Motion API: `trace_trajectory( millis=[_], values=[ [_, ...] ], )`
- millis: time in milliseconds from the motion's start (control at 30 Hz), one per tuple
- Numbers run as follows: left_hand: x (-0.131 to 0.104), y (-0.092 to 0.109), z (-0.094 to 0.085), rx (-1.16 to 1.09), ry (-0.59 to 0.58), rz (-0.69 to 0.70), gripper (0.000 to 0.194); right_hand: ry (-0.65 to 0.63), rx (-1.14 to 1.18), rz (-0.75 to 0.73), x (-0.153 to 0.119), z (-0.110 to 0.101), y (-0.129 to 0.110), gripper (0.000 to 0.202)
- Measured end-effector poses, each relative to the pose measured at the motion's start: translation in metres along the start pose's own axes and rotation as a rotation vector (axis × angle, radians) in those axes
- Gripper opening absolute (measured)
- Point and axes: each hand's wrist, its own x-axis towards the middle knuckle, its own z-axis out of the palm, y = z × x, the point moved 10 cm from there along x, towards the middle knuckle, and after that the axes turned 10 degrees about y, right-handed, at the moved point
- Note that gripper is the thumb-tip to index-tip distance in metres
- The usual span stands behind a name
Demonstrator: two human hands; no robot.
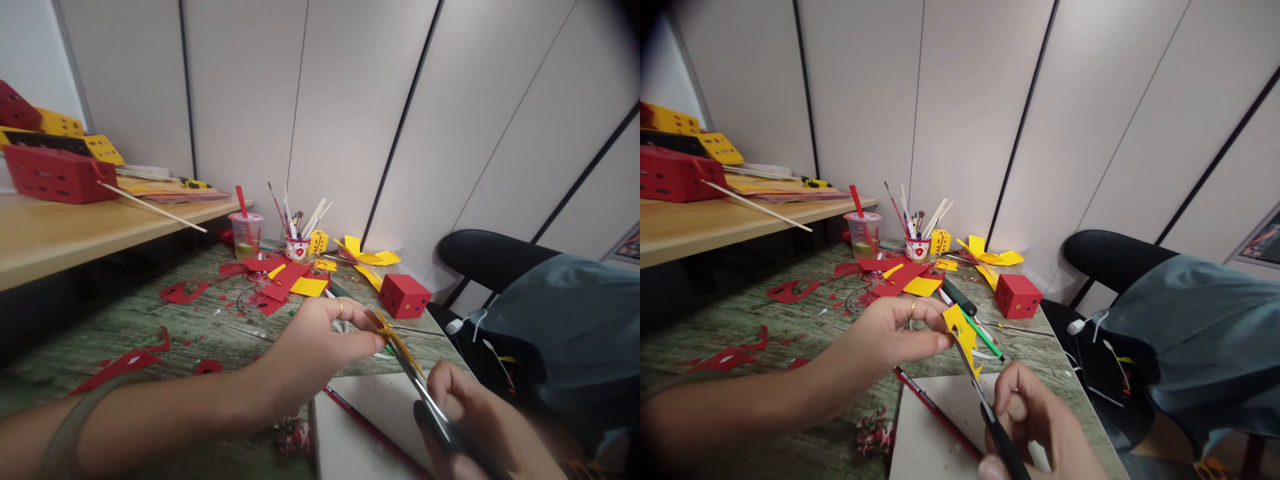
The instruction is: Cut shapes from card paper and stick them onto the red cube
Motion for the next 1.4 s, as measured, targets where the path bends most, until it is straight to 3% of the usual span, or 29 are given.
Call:
trace_trajectory(
  millis=[67, 267, 400, 567, 700, 900, 1100, 1400],
  values=[
    [-0.001, 0.001, 0.004, 0.015, -0.043, 0.0, 0.007, 0.012, -0.017, -0.012, 0.0, -0.002, 0.002, 0.033],
    [-0.001, 0.004, 0.011, -0.002, -0.103, 0.048, 0.004, -0.115, 0.059, 0.024, -0.001, 0.009, 0.002, 0.041],
    [-0.003, 0.0, 0.012, -0.027, -0.089, 0.018, 0.007, -0.105, 0.146, 0.038, 0.001, 0.012, 0.003, 0.042],
    [-0.005, -0.003, 0.012, -0.041, -0.083, -0.024, 0.006, -0.102, 0.308, 0.206, 0.001, 0.021, 0.014, 0.032],
    [-0.006, -0.004, 0.014, -0.07, -0.122, -0.042, 0.007, -0.056, 0.369, 0.156, 0.002, 0.017, 0.011, 0.039],
    [-0.008, 0.001, 0.018, -0.047, -0.2, -0.041, 0.008, -0.052, 0.421, 0.271, 0.002, 0.015, 0.018, 0.027],
    [-0.007, 0.002, 0.017, 0.024, -0.204, 0.007, 0.009, -0.119, 0.273, 0.193, 0.001, 0.014, 0.012, 0.038],
    [-0.003, 0.003, 0.015, 0.039, -0.201, 0.035, 0.011, -0.078, -0.072, 0.074, 0.004, -0.009, 0.018, 0.027]
  ],
)
